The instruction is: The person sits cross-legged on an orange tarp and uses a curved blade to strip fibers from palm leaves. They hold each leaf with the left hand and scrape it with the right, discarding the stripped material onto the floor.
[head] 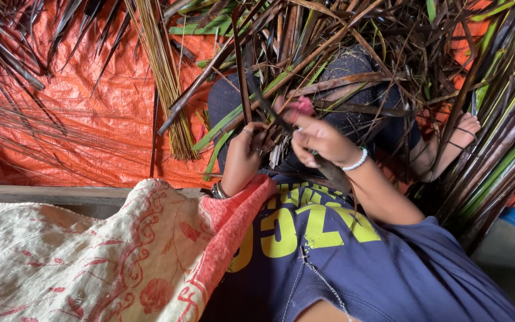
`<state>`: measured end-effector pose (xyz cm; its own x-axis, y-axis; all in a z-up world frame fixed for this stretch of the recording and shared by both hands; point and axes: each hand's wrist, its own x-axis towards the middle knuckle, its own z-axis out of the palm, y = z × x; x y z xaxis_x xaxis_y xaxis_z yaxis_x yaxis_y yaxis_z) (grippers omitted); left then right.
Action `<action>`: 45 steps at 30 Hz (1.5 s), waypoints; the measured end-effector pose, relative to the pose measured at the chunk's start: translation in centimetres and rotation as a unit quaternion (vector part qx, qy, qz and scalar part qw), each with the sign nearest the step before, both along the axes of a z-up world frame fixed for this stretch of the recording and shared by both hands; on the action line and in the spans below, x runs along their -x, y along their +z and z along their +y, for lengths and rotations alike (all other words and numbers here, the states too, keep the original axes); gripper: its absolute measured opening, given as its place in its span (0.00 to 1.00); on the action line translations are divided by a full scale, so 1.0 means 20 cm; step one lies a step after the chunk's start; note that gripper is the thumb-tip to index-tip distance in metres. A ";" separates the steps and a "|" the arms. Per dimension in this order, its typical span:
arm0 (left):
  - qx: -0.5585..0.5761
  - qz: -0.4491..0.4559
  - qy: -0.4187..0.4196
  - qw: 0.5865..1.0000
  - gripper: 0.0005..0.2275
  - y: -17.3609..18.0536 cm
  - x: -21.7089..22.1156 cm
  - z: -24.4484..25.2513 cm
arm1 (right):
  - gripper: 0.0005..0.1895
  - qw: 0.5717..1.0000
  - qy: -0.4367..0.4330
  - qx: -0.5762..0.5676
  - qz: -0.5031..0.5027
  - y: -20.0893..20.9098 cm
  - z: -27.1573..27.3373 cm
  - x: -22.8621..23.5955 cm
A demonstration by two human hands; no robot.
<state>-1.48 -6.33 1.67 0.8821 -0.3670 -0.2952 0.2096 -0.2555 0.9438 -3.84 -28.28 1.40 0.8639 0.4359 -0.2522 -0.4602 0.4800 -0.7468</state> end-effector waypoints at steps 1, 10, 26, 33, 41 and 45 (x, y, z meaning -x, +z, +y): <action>-0.003 -0.018 -0.005 1.000 0.09 0.01 -0.01 -0.01 | 0.29 0.997 0.067 0.034 -0.007 0.02 0.01 0.00; -0.020 -0.095 0.004 0.995 0.04 0.04 -0.01 0.00 | 0.22 0.999 0.008 0.010 0.031 -0.09 0.07 0.08; 0.010 -0.099 0.015 0.995 0.05 0.08 0.02 0.03 | 0.20 0.999 -0.003 0.026 0.040 -0.12 0.09 0.08; -0.022 -0.062 0.031 0.997 0.04 0.10 0.09 0.03 | 0.09 0.997 -0.026 0.046 0.051 -0.15 0.05 0.10; -0.040 0.010 0.032 0.999 0.04 -0.04 0.26 0.13 | 0.10 0.989 -0.101 0.071 0.082 0.12 -0.21 -0.07; -0.050 0.025 0.030 0.998 0.05 -0.07 0.27 0.14 | 0.08 0.991 -0.089 0.065 0.082 -0.01 -0.26 0.00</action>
<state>-6.97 -3.54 0.18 0.8851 -0.2806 -0.3712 0.2728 -0.3334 0.9025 -3.92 -33.53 1.13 0.8668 0.2350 -0.4397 -0.4974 0.4697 -0.7294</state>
